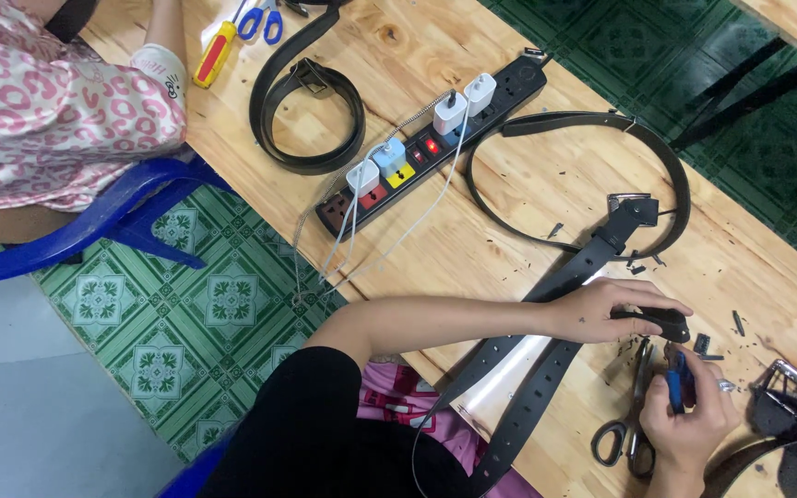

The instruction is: Trim and adjust a leather belt using pliers and scissors at a workshop table

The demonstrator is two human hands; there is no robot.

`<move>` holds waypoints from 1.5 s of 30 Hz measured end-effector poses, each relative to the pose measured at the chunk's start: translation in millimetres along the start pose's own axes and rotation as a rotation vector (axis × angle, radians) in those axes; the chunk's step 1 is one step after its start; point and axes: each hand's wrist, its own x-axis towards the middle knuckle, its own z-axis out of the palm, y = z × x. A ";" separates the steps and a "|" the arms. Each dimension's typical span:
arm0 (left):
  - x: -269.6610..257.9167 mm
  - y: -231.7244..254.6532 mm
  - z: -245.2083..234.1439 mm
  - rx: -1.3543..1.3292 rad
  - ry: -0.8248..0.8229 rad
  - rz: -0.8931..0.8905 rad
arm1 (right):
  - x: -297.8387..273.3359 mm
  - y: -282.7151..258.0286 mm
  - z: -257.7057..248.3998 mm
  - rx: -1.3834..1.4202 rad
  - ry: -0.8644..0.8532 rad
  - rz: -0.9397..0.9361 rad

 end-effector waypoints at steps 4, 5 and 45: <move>0.4 -1.6 1.0 -0.001 0.013 -0.007 | 1.9 -1.5 -0.4 -0.028 0.011 -0.032; 0.5 -1.0 0.7 -0.004 0.009 -0.007 | 2.8 -2.8 -0.8 -0.017 0.006 -0.037; 4.8 -9.9 3.9 -0.005 0.033 -0.045 | 10.8 -8.1 -1.7 0.002 0.014 -0.037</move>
